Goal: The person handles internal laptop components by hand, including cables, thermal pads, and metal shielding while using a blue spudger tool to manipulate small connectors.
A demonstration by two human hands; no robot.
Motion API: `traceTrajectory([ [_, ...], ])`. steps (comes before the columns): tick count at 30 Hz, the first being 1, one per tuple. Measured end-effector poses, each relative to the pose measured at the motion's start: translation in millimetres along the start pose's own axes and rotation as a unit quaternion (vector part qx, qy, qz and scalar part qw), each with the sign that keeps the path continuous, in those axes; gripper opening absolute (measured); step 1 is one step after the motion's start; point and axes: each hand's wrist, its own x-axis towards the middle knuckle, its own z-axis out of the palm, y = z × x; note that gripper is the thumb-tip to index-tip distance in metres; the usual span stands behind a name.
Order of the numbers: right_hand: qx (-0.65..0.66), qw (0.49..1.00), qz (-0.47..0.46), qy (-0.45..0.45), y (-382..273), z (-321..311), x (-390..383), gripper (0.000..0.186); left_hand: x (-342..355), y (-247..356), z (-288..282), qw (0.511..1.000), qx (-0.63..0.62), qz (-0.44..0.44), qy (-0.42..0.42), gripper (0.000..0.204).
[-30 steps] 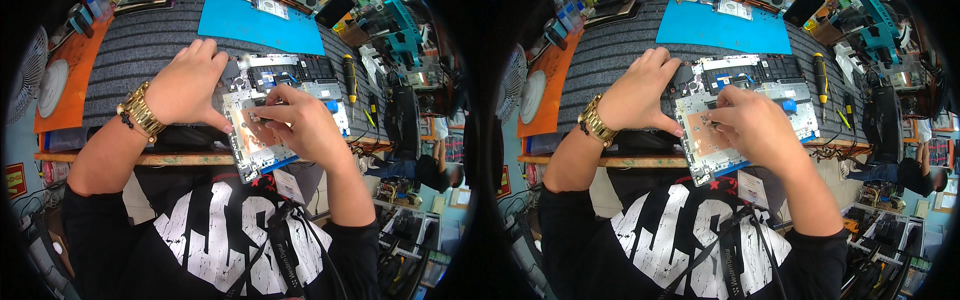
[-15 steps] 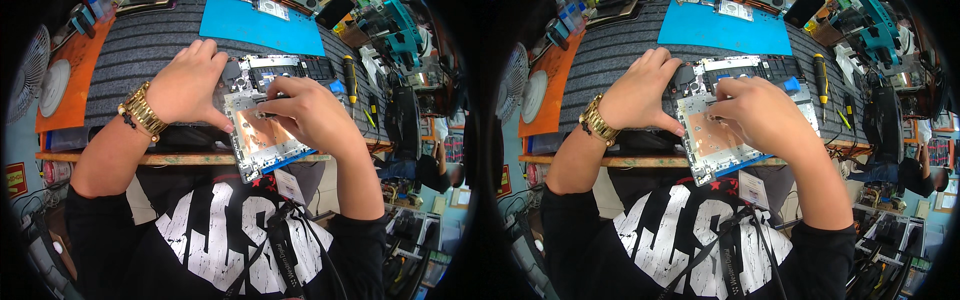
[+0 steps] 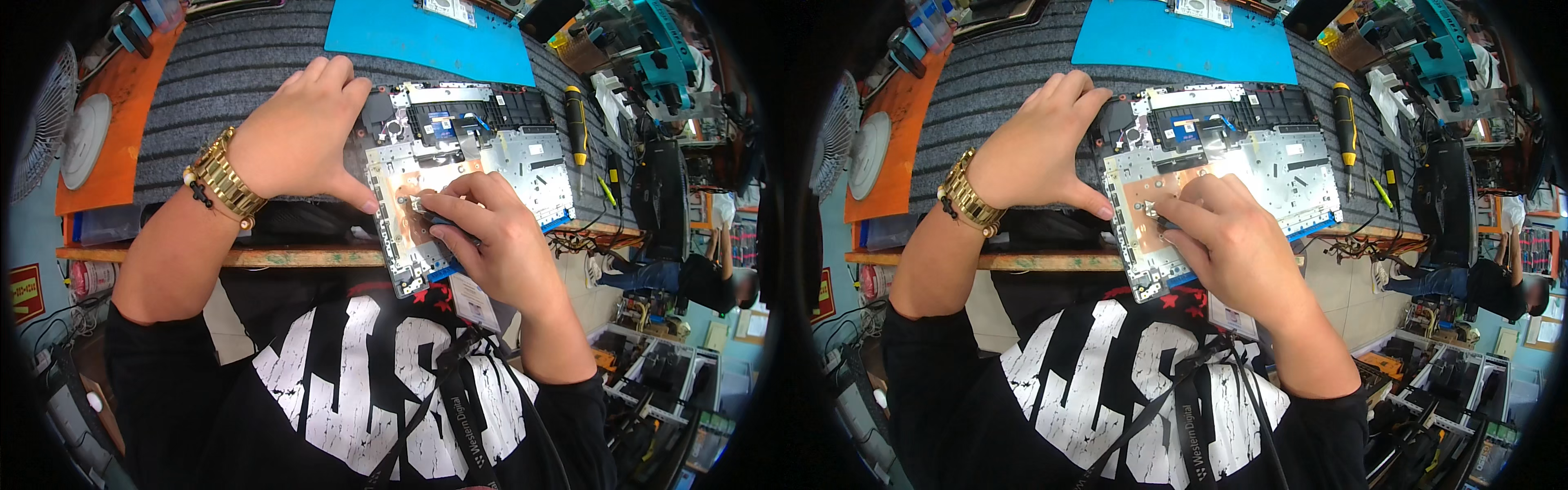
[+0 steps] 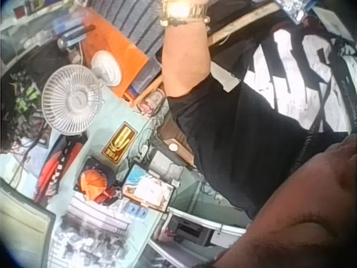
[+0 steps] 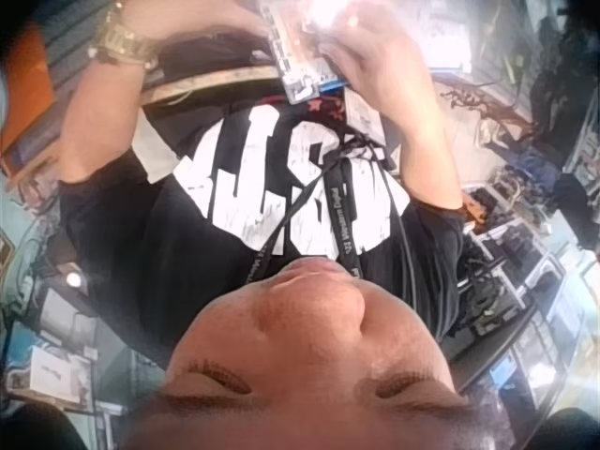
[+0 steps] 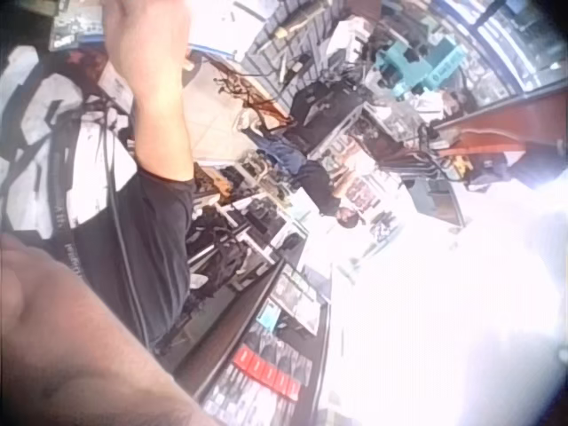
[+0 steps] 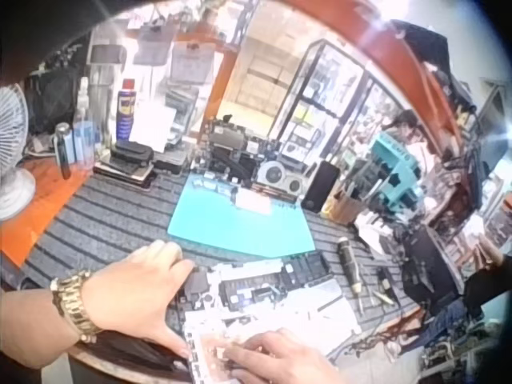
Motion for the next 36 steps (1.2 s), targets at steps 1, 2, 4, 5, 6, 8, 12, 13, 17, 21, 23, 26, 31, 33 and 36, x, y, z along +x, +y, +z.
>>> traceTrajectory([
  [1, 0.003, 1.000, 0.002, -0.001, 0, 1, -1, 0.035, 0, -1, 0, 1.000, -0.001, 0.000, -0.002, 0.140],
  [2, 0.006, 1.000, 0.006, -0.001, -1, 2, -2, 0.034, 0, -1, -1, 1.000, 0.000, 0.002, -0.003, 0.141],
  [4, 0.009, 1.000, 0.011, -0.003, -2, 4, -4, 0.033, -1, -1, -1, 1.000, -0.001, 0.001, -0.007, 0.142],
  [5, 0.010, 1.000, 0.013, -0.006, -2, 5, -5, 0.033, -1, -1, -1, 1.000, -0.002, -0.003, -0.010, 0.142],
  [6, 0.010, 1.000, 0.014, -0.009, -2, 5, -6, 0.032, -1, -1, -1, 1.000, -0.003, -0.005, -0.011, 0.143],
  [8, 0.008, 1.000, 0.011, -0.013, -2, 6, -6, 0.039, -1, 0, -1, 1.000, -0.002, -0.007, -0.013, 0.143],
  [12, 0.007, 1.000, 0.010, -0.010, -3, 8, -5, 0.041, -1, 1, -1, 1.000, 0.009, -0.004, -0.012, 0.145],
  [13, -0.002, 1.000, 0.010, -0.011, -4, 8, -5, 0.041, 0, 1, -1, 1.000, 0.005, -0.006, -0.014, 0.145],
  [17, -0.020, 1.000, 0.020, -0.008, -9, 8, -5, 0.038, 0, 2, -1, 1.000, 0.008, -0.005, -0.010, 0.146],
  [21, -0.038, 0.999, 0.026, -0.007, -12, 10, -6, 0.035, 0, 2, 0, 1.000, 0.012, 0.002, -0.005, 0.146],
  [23, -0.031, 0.999, 0.024, -0.006, -11, 11, -5, 0.035, 1, 2, 1, 1.000, 0.013, 0.002, -0.002, 0.147],
  [26, -0.021, 1.000, 0.021, 0.007, -10, 15, -5, 0.035, 2, 4, 3, 1.000, 0.018, 0.005, 0.006, 0.148],
  [31, -0.024, 0.999, 0.027, 0.018, -10, 22, -7, 0.034, 2, 9, 7, 0.998, 0.032, 0.011, 0.045, 0.125],
  [33, -0.042, 0.999, 0.026, 0.024, -11, 26, -7, 0.034, 3, 9, 7, 0.998, 0.040, 0.016, 0.050, 0.125],
  [36, -0.027, 0.999, 0.022, 0.031, -12, 25, -5, 0.034, 3, 8, 6, 1.000, 0.023, -0.006, 0.004, 0.150],
])
